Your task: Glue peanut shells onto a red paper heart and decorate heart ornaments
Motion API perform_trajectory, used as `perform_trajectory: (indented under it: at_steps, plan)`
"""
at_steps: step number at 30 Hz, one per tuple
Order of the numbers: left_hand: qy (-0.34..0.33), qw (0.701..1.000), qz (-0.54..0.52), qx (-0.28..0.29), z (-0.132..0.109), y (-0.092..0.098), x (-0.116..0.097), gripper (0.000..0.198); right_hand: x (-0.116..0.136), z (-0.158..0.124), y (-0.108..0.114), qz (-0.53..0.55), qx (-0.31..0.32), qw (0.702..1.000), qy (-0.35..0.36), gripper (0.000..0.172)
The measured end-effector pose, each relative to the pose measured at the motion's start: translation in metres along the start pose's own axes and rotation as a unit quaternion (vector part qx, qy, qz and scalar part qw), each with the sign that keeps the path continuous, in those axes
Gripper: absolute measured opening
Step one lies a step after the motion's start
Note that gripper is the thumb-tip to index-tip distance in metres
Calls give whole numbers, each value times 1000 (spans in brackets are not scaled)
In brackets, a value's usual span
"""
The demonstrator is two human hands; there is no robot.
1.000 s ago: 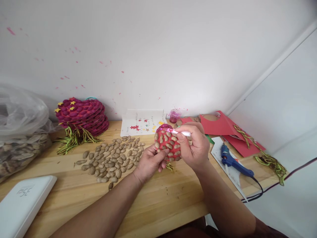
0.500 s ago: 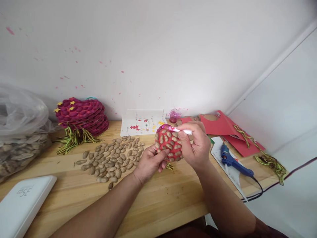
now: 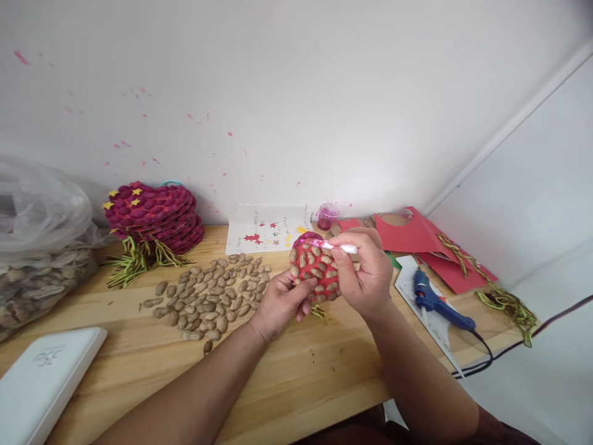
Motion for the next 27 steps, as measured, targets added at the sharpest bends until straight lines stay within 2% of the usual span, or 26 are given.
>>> perform_trajectory:
  at_steps: [4,16,23,27]
  plan:
    - [-7,1000,13,0,1,0,1,45,-2,-1,1,4,-13,1000,-6,16]
    - [-22,997,73,-23,-1,-1,-6,43,1,0,-1,31,8,999,-12,15]
    - [-23,999,37,-21,-1,1,-5,46,-1,1,1,9,-9,1000,-20,14]
    - [-11,1000,4,-1,0,1,-3,45,-2,1,-1,30,15,999,-24,13]
Point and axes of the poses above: each hand's wrist, its own z-axis towards the middle knuckle, its own y-axis out of the back of the hand, x = y × z, the point moved 5 cm from there along z, towards the middle knuckle, and after that the axes turned 5 degrees about z, right-handed, at the moved point
